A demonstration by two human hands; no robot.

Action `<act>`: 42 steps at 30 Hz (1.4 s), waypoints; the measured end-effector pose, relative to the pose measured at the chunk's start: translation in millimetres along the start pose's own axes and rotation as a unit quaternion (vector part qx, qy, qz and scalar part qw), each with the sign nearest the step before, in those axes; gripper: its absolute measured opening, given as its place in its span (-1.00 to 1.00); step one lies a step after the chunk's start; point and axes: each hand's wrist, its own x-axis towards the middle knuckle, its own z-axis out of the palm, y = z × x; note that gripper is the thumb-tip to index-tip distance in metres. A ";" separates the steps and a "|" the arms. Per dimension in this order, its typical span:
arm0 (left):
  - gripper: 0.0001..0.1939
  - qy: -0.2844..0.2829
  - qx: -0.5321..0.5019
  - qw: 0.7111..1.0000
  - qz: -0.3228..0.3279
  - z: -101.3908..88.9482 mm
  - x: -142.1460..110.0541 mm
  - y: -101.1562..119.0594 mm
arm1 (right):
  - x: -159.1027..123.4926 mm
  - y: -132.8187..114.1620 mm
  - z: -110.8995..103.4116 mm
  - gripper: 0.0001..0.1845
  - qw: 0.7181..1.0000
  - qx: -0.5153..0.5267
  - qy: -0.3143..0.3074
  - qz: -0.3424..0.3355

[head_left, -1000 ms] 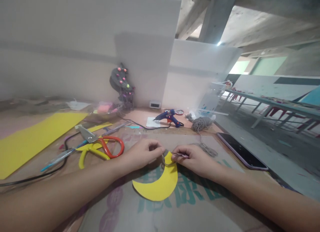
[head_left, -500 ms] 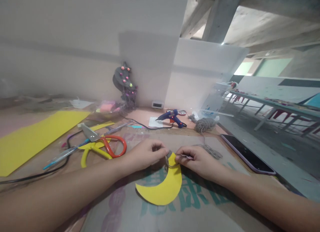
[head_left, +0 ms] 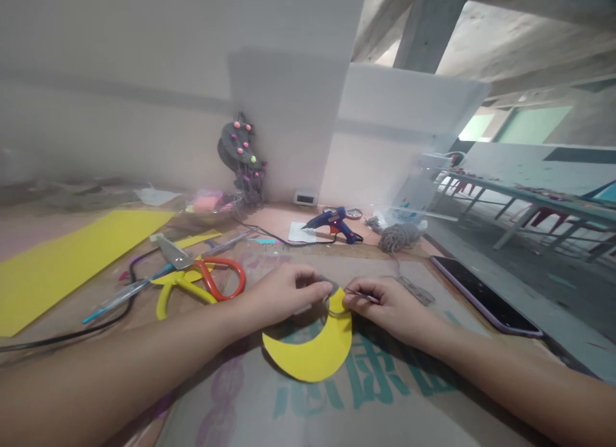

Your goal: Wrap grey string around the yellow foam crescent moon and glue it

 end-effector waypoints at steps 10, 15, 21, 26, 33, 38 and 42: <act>-0.70 -0.011 0.003 1.000 -0.004 0.6 -2.5 1.1 | -0.9 -4.4 1.0 -0.74 1.000 -0.012 0.000 -0.013; -0.67 -0.014 0.004 1.000 0.006 0.1 -2.3 0.0 | -1.1 -6.7 0.1 -0.74 1.000 -0.018 -0.002 -0.012; -0.67 -0.023 -0.020 1.000 0.002 -1.7 -1.0 -0.6 | -1.1 -5.3 0.7 -0.74 1.000 -0.011 -0.004 -0.017; -0.69 -0.033 -0.056 0.998 0.000 -1.1 0.6 -2.1 | -1.3 -4.1 1.3 -0.74 1.000 -0.004 -0.002 -0.015; -0.70 -0.020 -0.029 0.999 0.007 -2.0 0.9 -2.7 | -1.6 -3.8 1.2 -0.75 1.000 -0.011 0.000 -0.029; -0.71 -0.015 -0.050 0.998 0.019 -1.5 -0.1 -4.3 | -4.2 -3.0 0.9 -0.78 0.998 -0.038 -0.004 -0.059; -0.72 -0.013 -0.067 0.997 0.024 -1.8 0.4 -4.8 | -4.9 -2.9 0.1 -0.80 0.997 -0.047 -0.001 -0.067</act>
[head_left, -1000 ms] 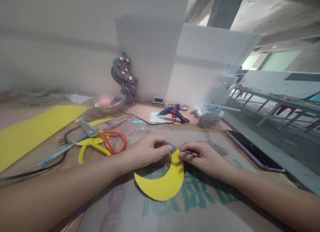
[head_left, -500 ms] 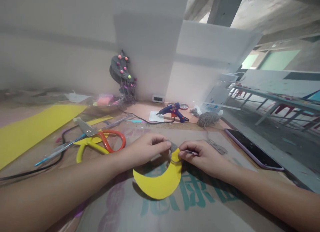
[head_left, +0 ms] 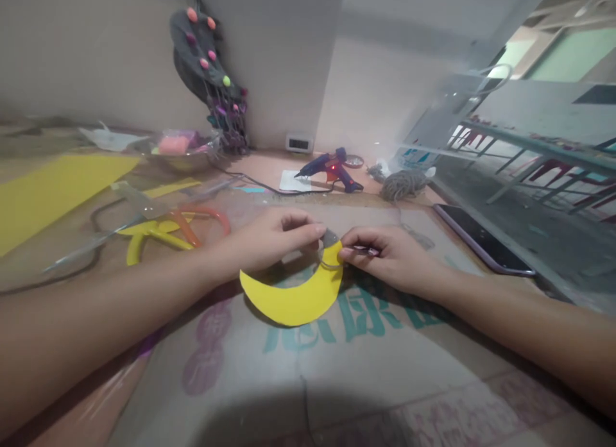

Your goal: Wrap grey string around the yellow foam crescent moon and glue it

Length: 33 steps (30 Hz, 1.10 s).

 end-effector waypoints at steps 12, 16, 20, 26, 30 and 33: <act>-0.70 -0.041 0.006 0.999 0.023 -1.8 0.4 2.6 | -2.4 -0.3 0.8 -0.88 0.998 -0.021 -0.003 -0.055; -0.70 -0.034 -0.003 0.999 0.003 0.1 -1.7 5.4 | -3.1 -0.6 -0.2 -0.85 0.997 -0.025 0.022 -0.063; -0.72 -0.032 0.012 0.999 -0.005 1.4 -3.4 7.4 | -1.8 3.0 -5.1 -0.66 0.988 -0.027 0.120 -0.091; -0.72 -0.011 0.026 1.000 0.007 1.2 -4.6 6.6 | 1.7 13.1 -6.2 -0.62 0.970 -0.072 0.183 -0.141; -0.70 0.001 0.036 0.999 0.014 1.3 -5.8 8.0 | -1.1 8.4 -6.1 -0.64 0.960 -0.141 0.168 -0.175; -0.73 0.007 0.037 0.999 0.016 1.4 -6.4 9.0 | -2.9 4.0 -7.3 -0.63 0.952 -0.175 0.160 -0.193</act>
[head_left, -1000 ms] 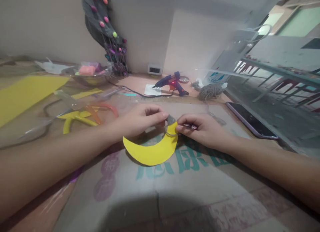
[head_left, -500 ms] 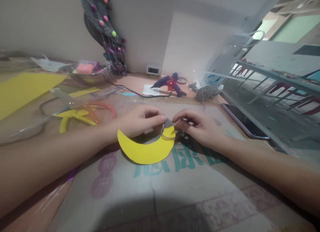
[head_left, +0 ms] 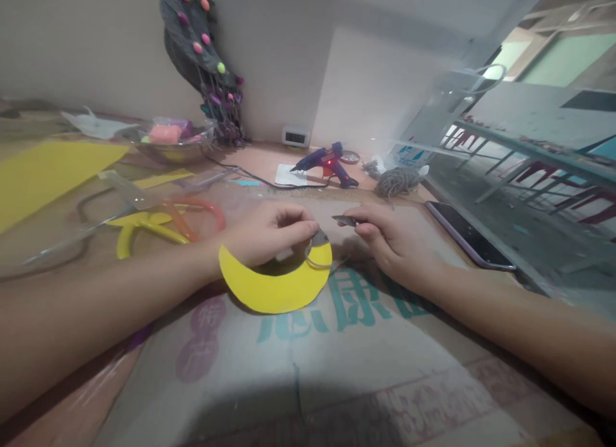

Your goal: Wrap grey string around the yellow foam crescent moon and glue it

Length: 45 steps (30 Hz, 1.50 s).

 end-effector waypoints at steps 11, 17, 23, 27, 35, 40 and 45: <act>-0.76 0.023 0.006 1.000 0.011 0.4 -1.6 -0.1 | 1.3 9.6 -2.7 -0.57 0.997 -0.050 -0.039 -0.047; -0.74 0.049 0.059 0.996 0.043 0.0 -3.2 1.4 | 1.6 9.5 -1.6 -0.50 0.998 -0.025 -0.037 -0.040; -0.73 0.057 0.087 0.993 0.064 0.7 -6.3 1.4 | 1.6 8.7 -3.5 -0.52 0.999 -0.011 -0.040 -0.026; -0.72 0.068 0.089 0.992 0.064 0.2 -8.1 3.9 | 1.0 10.3 -3.0 -0.56 0.999 -0.012 -0.031 -0.033; -0.73 0.077 0.118 0.986 0.089 0.1 -10.1 4.5 | 0.7 12.0 -1.0 -0.58 0.998 -0.009 -0.022 -0.059; -0.71 0.075 0.147 0.980 0.113 0.1 -9.9 5.8 | 0.0 12.1 -0.8 -0.62 0.997 -0.003 -0.033 -0.065; -0.72 0.079 0.153 0.978 0.120 0.5 -9.2 7.3 | -0.7 13.0 0.1 -0.64 0.998 0.001 -0.028 -0.062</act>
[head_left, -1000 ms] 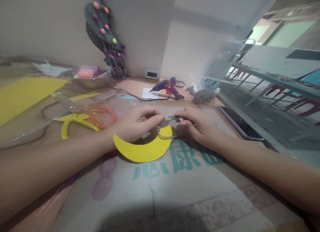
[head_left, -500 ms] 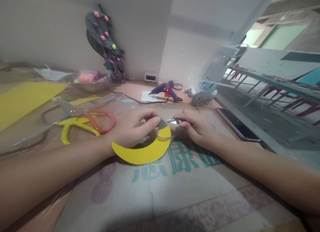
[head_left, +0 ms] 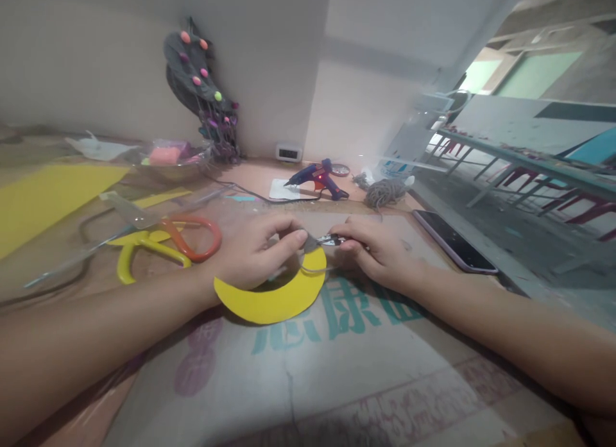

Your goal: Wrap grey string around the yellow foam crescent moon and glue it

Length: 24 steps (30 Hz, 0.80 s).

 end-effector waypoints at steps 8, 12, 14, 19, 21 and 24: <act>-0.71 0.012 0.023 1.000 0.010 -1.0 -0.9 0.6 | 0.3 1.4 0.3 -0.63 0.999 0.032 0.000 0.008; -0.71 0.014 0.027 0.999 0.018 -0.1 -1.2 2.2 | -0.1 0.8 0.0 -0.65 0.999 0.033 0.002 0.006; -0.72 0.011 0.029 0.999 0.019 0.3 -1.6 2.9 | 0.1 -0.1 -0.4 -0.65 0.999 0.034 0.001 0.007; -0.72 0.003 0.031 0.999 0.020 0.2 -2.3 4.0 | 1.3 -2.0 -0.7 -0.66 0.999 0.048 0.002 0.006; -0.71 0.007 0.023 1.000 0.014 0.1 -2.4 4.2 | 1.3 -2.0 -0.3 -0.67 0.999 0.051 0.008 0.004; -0.71 0.014 0.015 1.000 0.011 0.3 -2.2 4.3 | 0.7 -1.2 0.2 -0.68 0.998 0.054 0.012 0.007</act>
